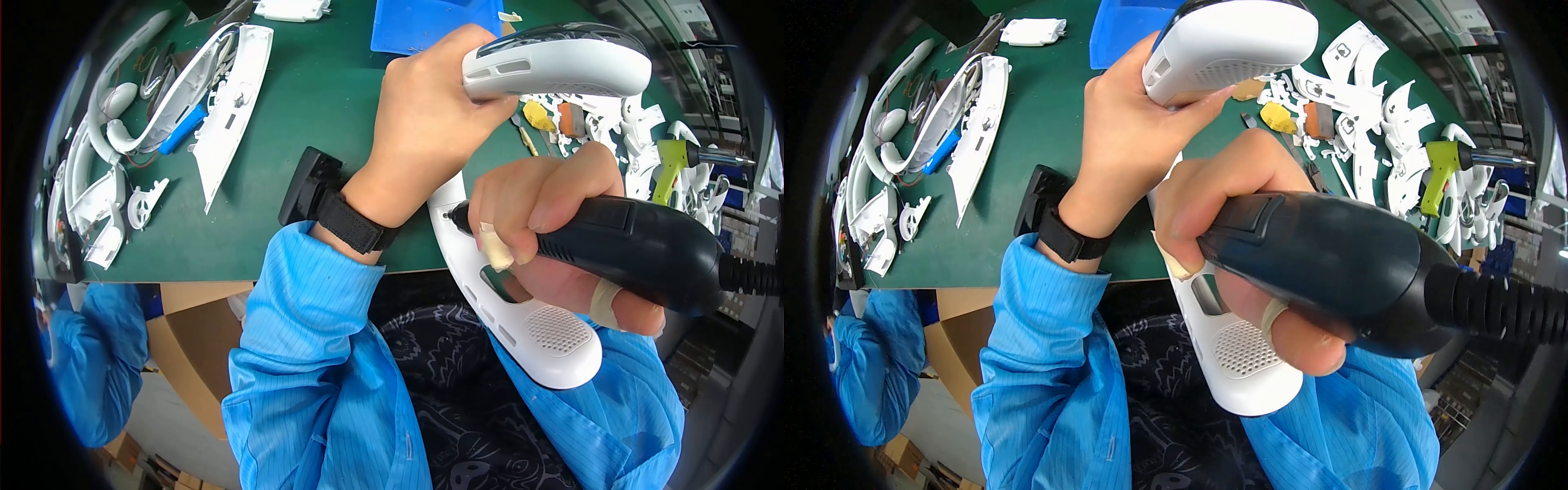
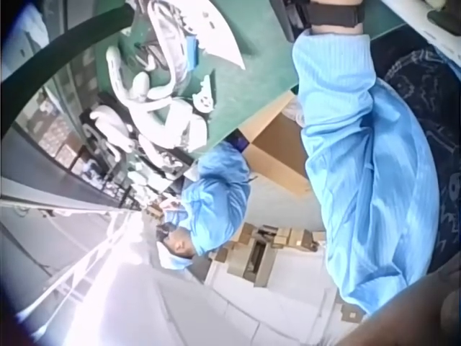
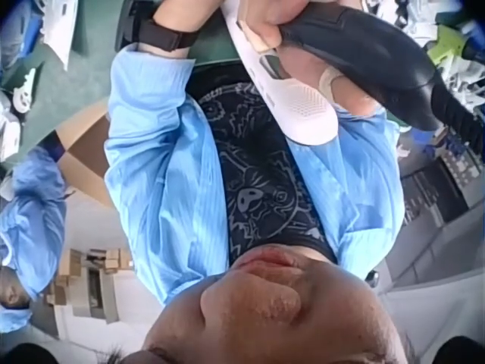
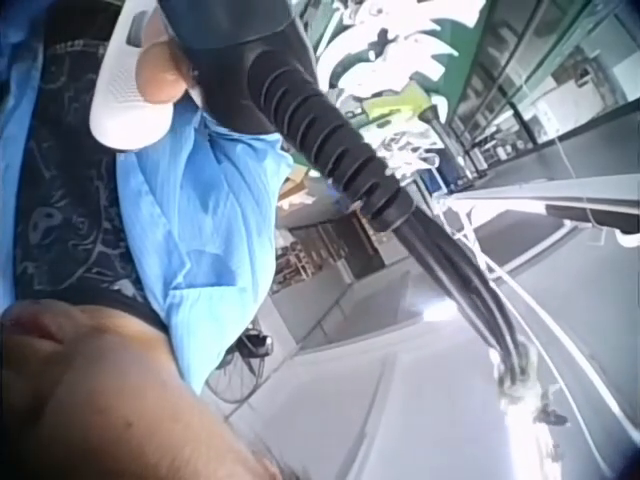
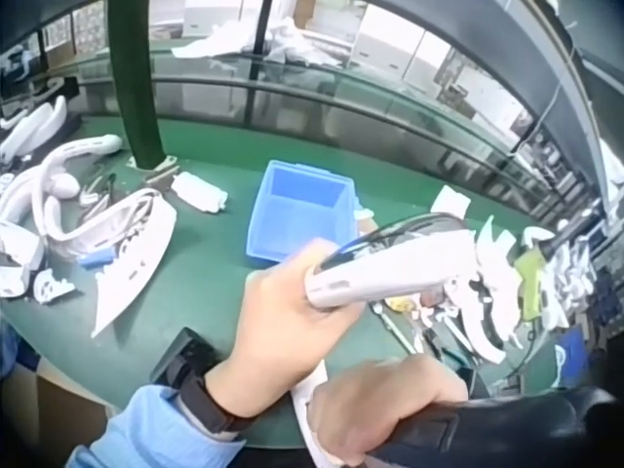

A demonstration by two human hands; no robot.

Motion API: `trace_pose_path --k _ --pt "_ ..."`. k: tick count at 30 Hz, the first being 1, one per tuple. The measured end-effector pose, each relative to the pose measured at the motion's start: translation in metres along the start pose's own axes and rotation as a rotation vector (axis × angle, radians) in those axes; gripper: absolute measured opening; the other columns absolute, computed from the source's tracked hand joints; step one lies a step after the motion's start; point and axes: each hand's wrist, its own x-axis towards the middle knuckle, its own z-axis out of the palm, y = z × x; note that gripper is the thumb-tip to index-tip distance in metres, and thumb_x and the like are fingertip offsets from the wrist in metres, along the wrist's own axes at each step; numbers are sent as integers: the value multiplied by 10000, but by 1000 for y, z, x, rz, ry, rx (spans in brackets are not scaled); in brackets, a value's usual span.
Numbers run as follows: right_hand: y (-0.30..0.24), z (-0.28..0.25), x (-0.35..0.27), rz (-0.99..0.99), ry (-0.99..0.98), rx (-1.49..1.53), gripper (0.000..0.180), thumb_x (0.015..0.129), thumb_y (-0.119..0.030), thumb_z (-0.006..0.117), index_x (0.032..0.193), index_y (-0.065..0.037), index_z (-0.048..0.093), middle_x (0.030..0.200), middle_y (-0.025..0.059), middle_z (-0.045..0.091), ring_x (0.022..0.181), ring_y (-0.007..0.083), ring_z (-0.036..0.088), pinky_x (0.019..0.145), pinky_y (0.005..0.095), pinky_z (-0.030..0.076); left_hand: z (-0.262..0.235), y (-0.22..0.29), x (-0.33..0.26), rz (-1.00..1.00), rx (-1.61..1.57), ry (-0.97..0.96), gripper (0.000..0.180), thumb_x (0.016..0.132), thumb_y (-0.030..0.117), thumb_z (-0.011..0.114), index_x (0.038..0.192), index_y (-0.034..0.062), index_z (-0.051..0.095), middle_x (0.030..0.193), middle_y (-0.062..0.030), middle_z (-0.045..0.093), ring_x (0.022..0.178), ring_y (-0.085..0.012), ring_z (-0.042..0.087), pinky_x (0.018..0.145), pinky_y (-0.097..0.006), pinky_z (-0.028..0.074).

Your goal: Assemble internal and external components of a portable neck massager device.

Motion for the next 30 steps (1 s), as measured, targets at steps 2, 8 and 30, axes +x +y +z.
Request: trace_pose_path --k 2,8,30 --pt "4 -1 0 -21 -1 40 836 753 -785 727 1096 -58 499 824 71 582 687 189 588 676 337 458 0 0 0 15 -17 8 317 739 128 784 1038 72 695 825 -158 733 757 -333 733 677 -356 592" --pt "-1 -2 1 -41 29 79 834 767 -764 733 1135 -47 515 847 73 595 704 193 594 674 356 459 -4 0 0 -25 33 -76 425 799 161 862 1176 38 710 937 -83 782 817 -112 725 746 -283 586" --pt "-74 -67 47 -362 113 -35 985 827 -923 399 1291 -79 610 853 33 571 667 157 522 681 350 435 -6 11 0 24 -85 -265 375 755 -39 794 1103 50 687 1002 -95 763 928 -193 757 804 -299 578"
